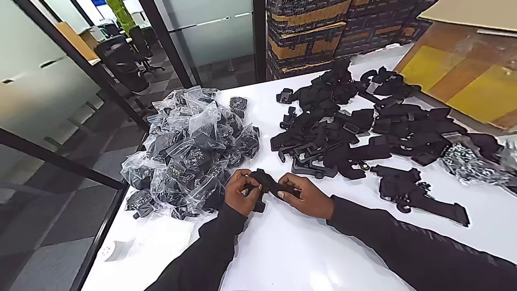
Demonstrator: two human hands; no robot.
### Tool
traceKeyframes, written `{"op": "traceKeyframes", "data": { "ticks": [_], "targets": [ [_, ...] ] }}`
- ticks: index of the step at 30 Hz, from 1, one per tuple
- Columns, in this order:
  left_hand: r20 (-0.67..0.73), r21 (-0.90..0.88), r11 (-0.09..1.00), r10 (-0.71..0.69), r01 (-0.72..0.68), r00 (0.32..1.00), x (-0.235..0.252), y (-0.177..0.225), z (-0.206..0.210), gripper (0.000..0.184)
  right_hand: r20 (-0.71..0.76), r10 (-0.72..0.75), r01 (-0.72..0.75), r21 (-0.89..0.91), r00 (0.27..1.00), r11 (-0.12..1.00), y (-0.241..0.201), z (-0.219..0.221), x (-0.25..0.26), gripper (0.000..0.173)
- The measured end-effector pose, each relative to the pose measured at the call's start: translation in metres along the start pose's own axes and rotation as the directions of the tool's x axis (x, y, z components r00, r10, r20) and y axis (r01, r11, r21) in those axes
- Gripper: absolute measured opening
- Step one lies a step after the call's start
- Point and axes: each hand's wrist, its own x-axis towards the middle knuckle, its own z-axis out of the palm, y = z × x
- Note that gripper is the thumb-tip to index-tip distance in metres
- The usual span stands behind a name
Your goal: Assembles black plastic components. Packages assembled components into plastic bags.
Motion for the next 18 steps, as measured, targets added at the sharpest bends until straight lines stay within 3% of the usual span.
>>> {"op": "traceKeyframes", "data": {
  "ticks": [5, 9, 14, 18],
  "targets": [
    [-0.066, -0.044, 0.995, -0.092, 0.09, 0.994, 0.0011, 0.0017, -0.0015, 0.032, -0.024, -0.019, 0.02, 0.026, 1.0, 0.999, 0.0033, -0.0001, 0.001, 0.017],
    [0.01, 0.025, 0.989, -0.144, 0.144, 0.99, -0.0013, 0.0036, 0.0011, 0.049, -0.002, -0.043, 0.043, 0.085, 0.999, 0.995, 0.0024, 0.0015, 0.0, 0.016],
    [0.14, 0.071, 0.996, -0.056, 0.046, 0.989, -0.0029, -0.0044, 0.0005, 0.041, 0.0, -0.065, 0.064, 0.149, 0.998, 0.987, -0.0004, 0.0042, -0.0021, 0.02],
    [0.178, 0.079, 0.995, -0.078, 0.065, 0.981, -0.004, -0.0013, 0.0006, 0.041, 0.014, -0.093, 0.09, 0.17, 0.996, 0.981, -0.0005, 0.0056, -0.0028, 0.023]
  ]
}}
